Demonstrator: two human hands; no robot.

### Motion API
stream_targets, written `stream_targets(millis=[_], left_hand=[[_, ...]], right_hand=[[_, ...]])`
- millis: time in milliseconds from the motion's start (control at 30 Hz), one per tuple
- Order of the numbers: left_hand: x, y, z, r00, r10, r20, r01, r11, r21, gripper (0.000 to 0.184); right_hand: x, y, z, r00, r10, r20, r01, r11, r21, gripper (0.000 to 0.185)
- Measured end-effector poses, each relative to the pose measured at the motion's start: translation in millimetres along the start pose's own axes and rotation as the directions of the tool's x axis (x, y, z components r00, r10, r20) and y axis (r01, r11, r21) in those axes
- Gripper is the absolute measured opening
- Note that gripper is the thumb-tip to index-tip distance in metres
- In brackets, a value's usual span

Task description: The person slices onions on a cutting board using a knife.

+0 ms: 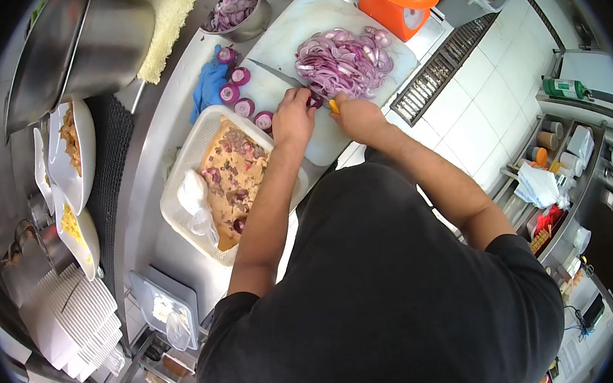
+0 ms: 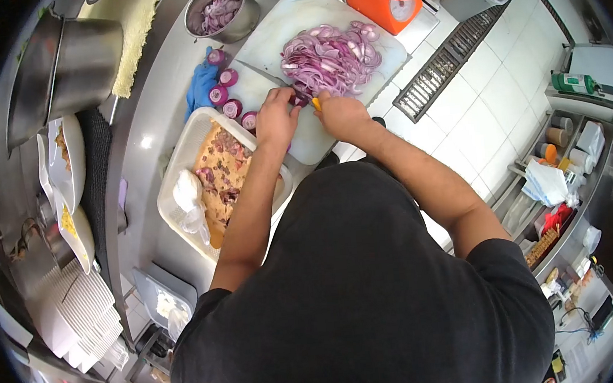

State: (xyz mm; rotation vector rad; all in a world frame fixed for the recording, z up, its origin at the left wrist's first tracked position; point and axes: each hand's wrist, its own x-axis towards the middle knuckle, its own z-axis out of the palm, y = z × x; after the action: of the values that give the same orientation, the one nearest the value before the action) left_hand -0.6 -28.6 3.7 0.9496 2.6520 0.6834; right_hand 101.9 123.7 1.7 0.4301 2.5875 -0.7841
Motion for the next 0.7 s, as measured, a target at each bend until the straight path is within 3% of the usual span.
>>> stream_targets(millis=[67,167,267,367,567,700], left_hand=[[-3.7,-4.2,-0.6,0.992,0.122,-0.029,-0.119,0.990,0.076,0.031],[1.7,-6.2,-4.2,0.987,0.148,0.062,-0.156,0.972,0.176,0.032],[6.1,-3.4,-4.8,0.986,-0.128,0.110,0.113,0.984,0.137,0.044],[12.0,-3.2,4.6,0.942,-0.283,0.180,0.308,0.942,-0.132,0.053],[2.8,1.1,7.4,0.933,-0.317,0.170,0.356,0.879,-0.317,0.053],[2.3,-11.7,9.8,0.973,-0.202,0.111,0.223,0.945,-0.239,0.039]], right_hand=[[-7.3,6.9,-2.8,0.999,0.009,-0.032,-0.007,0.999,0.044,0.038],[-14.8,7.5,-10.4,0.999,0.017,-0.041,-0.015,0.999,0.052,0.039],[-13.6,6.7,-10.0,0.999,0.016,-0.050,-0.014,0.999,0.037,0.038],[-10.8,1.3,-7.5,0.998,-0.008,-0.061,0.008,1.000,0.010,0.036],[-7.1,-6.2,-7.8,0.999,-0.013,-0.049,0.011,0.999,-0.033,0.033],[-26.9,-14.9,-29.9,0.998,-0.036,-0.044,0.032,0.995,-0.093,0.031]])
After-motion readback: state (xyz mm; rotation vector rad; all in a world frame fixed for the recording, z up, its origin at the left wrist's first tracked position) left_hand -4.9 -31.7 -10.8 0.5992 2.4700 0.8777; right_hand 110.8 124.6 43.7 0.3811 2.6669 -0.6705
